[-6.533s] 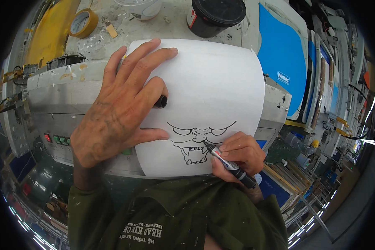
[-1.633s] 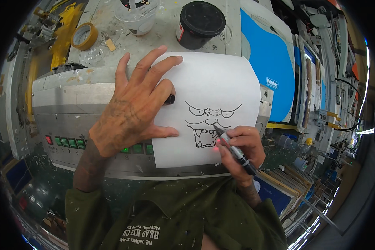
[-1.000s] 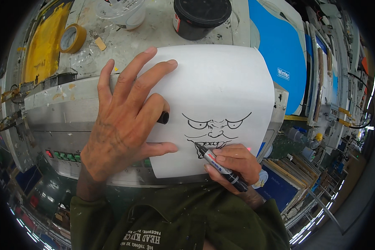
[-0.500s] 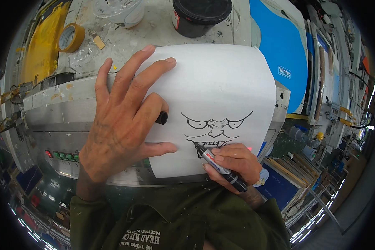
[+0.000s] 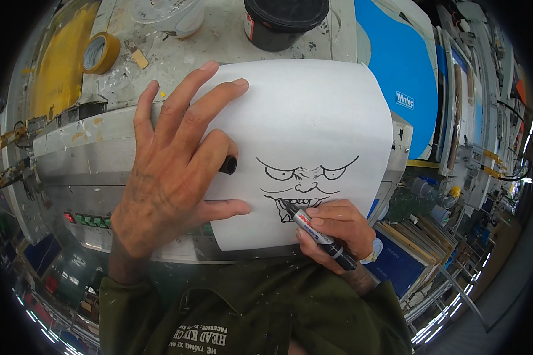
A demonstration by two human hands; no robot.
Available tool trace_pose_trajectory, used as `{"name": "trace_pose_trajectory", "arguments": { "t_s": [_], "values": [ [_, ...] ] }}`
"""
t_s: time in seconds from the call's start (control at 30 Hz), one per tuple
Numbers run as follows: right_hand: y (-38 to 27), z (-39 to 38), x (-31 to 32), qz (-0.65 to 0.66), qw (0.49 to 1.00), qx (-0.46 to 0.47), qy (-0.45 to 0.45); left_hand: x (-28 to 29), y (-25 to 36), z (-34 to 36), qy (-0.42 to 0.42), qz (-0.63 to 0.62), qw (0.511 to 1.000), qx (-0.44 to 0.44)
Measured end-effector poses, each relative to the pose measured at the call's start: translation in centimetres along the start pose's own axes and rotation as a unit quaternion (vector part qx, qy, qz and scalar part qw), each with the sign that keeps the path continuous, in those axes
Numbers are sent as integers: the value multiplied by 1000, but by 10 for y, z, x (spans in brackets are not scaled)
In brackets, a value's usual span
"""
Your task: Drawing a graphic design on paper using a marker.
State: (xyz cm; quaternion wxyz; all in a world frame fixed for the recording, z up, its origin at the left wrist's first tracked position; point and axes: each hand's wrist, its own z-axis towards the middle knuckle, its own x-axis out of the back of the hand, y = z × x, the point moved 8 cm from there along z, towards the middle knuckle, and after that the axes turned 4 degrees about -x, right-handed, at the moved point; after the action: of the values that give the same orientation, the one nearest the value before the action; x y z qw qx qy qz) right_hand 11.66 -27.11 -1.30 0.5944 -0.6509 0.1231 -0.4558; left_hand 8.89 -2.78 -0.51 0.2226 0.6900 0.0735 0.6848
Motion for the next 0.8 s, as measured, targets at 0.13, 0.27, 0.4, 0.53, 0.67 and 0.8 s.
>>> {"name": "trace_pose_trajectory", "arguments": {
  "t_s": [0.13, 0.27, 0.4, 0.53, 0.67, 0.8],
  "values": [
    [1, -1, 1, 9, 1000, -12, 0, -2, -1, 0, 1, -3, 1000, -2],
    [3, -2, 2, 12, 1000, -7, 9, -1, 0, -1, 1, -2, 1000, 1],
    [1, -1, 4, 8, 1000, 1, 16, -2, -1, -1, 2, 0, 1000, -3],
    [1, -2, 6, 16, 1000, 1, 19, -1, 0, -1, 3, 3, 1000, -4],
    [1, -3, 6, 17, 1000, 1, -1, -1, -1, -2, 7, 4, 1000, -5],
    [2, -3, 6, 15, 1000, -11, -3, -2, -1, 0, 7, 1, 1000, -2]
  ]
}}
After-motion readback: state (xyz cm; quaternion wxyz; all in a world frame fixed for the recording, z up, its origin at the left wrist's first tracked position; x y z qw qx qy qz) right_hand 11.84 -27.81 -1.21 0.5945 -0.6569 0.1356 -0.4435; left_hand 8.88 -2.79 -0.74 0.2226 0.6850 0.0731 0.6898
